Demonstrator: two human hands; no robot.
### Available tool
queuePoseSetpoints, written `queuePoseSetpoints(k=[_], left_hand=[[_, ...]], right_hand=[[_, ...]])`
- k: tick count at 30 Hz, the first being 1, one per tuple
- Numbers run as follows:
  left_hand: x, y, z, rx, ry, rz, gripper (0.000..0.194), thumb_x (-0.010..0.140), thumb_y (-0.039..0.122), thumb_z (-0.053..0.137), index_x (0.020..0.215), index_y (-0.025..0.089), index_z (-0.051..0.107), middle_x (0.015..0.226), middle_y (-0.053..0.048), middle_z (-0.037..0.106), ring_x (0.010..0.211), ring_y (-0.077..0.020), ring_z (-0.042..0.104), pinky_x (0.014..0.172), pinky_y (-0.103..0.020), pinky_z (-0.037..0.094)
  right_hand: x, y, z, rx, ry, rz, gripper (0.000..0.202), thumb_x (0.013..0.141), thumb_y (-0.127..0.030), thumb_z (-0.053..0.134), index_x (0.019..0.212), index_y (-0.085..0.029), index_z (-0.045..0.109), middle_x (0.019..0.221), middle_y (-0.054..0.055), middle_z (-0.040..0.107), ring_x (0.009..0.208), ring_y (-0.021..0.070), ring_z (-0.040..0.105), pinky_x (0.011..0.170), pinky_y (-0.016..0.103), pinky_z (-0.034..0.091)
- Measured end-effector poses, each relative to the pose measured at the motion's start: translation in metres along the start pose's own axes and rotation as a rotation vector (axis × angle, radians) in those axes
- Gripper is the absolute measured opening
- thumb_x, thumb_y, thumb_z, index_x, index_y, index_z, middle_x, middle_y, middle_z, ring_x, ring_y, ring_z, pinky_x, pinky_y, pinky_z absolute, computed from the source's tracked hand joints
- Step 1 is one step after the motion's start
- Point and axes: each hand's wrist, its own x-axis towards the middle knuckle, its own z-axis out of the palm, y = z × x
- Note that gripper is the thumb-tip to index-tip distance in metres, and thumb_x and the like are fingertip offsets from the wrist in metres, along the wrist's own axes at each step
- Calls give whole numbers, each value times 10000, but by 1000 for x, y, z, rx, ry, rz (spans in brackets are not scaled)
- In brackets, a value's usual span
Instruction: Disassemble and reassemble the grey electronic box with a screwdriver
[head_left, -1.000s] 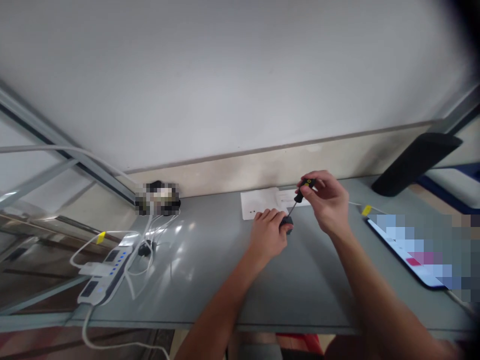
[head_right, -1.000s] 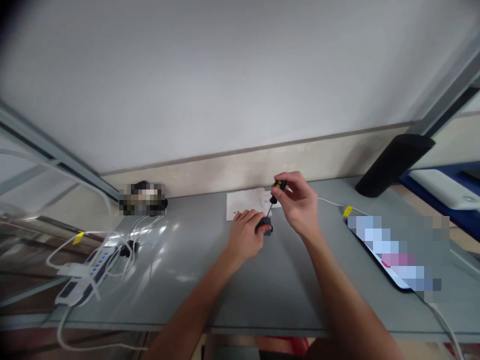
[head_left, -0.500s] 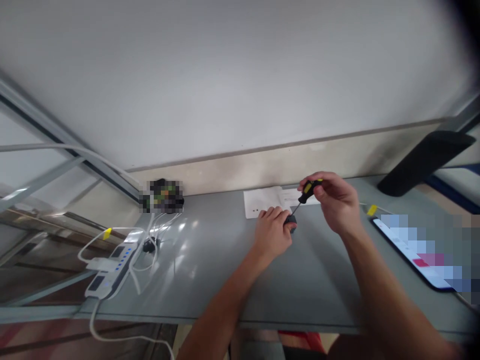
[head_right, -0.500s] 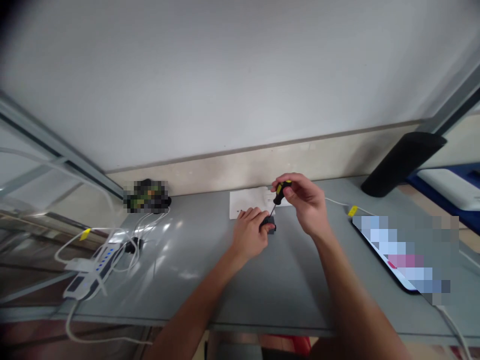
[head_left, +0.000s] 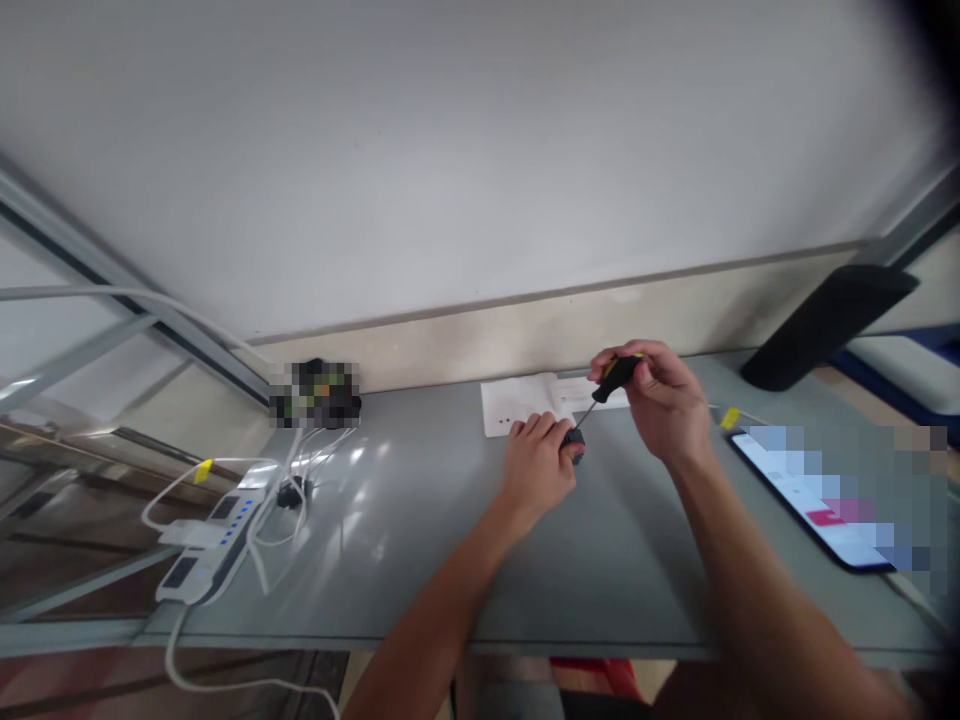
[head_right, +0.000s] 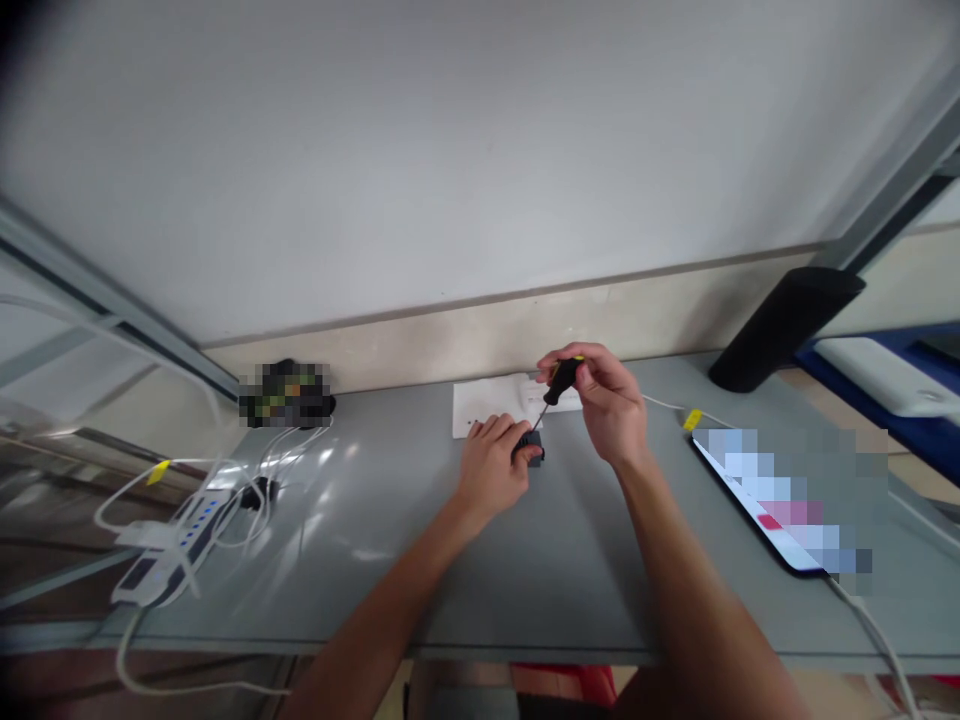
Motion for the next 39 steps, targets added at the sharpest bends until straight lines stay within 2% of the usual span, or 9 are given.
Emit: queuePoseSetpoints(k=[3, 6, 12, 16, 22, 25, 29, 35, 39], left_hand=[[0, 1, 1, 2, 8, -6, 147, 968, 270, 647, 1108, 227, 656, 1031, -38, 690, 1016, -245, 616, 866, -407, 439], [-1, 2, 3, 4, 19, -22, 138, 972, 280, 642, 1099, 229, 660, 1018, -39, 682, 1008, -243, 612, 863, -405, 442], [-2, 4, 5, 5, 34, -30, 150, 983, 286, 626, 1115, 223, 659, 1030, -42, 677, 1005, -243, 607, 862, -403, 440], [-1, 4, 4, 10, 33, -36, 144, 980, 286, 632, 1107, 223, 657, 1029, -41, 683, 1005, -242, 609, 858, -398, 433], [-1, 3, 4, 7, 27, -34, 140, 977, 289, 641, 1103, 230, 653, 1025, -35, 691, 1011, -240, 613, 865, -396, 429], [-1, 3, 4, -6, 32, -35, 153, 980, 305, 644, 1112, 229, 656, 1031, -33, 697, 1011, -240, 615, 857, -395, 430], [-1, 2, 4, -20, 29, -45, 110, 974, 303, 653, 1063, 239, 665, 1021, -26, 702, 1016, -241, 615, 877, -398, 431], [-2, 3, 4, -29, 30, -52, 140, 977, 307, 649, 1094, 234, 667, 1033, -33, 704, 1021, -244, 615, 880, -400, 439], [-2, 3, 4, -20, 45, -49, 132, 977, 309, 651, 1081, 231, 671, 1022, -34, 703, 1012, -245, 619, 875, -403, 439]], right_hand=[[2, 4, 1, -85, 88, -76, 202, 892, -452, 724, 1004, -289, 689, 1117, 61, 680, 942, 220, 680, 771, 399, 597], [3, 7, -2, -160, 155, -147, 160, 823, -352, 805, 915, -272, 701, 973, 30, 642, 874, 194, 657, 775, 378, 591], [0, 0, 1, -40, 34, -18, 216, 969, -423, 603, 1113, -295, 702, 1078, 63, 696, 944, 229, 688, 855, 441, 578], [0, 1, 3, -148, 127, -122, 127, 884, -389, 734, 931, -273, 717, 1034, 46, 655, 934, 207, 655, 822, 379, 572], [0, 1, 0, -87, 42, -16, 257, 958, -454, 618, 1157, -309, 691, 1009, 53, 706, 914, 236, 695, 852, 443, 575], [-1, 3, 0, -97, 98, -40, 241, 947, -486, 629, 1080, -300, 705, 1108, 61, 699, 997, 234, 680, 869, 423, 575], [0, 4, -2, -166, 142, -69, 212, 857, -402, 762, 1036, -294, 723, 964, 37, 678, 901, 216, 669, 818, 397, 581], [1, 3, -3, -39, 68, 14, 244, 973, -481, 574, 1119, -314, 676, 1086, 53, 708, 997, 236, 698, 870, 430, 581], [1, 6, -8, -101, 152, -34, 188, 858, -382, 765, 1003, -280, 702, 994, 32, 690, 919, 204, 679, 834, 373, 578]])
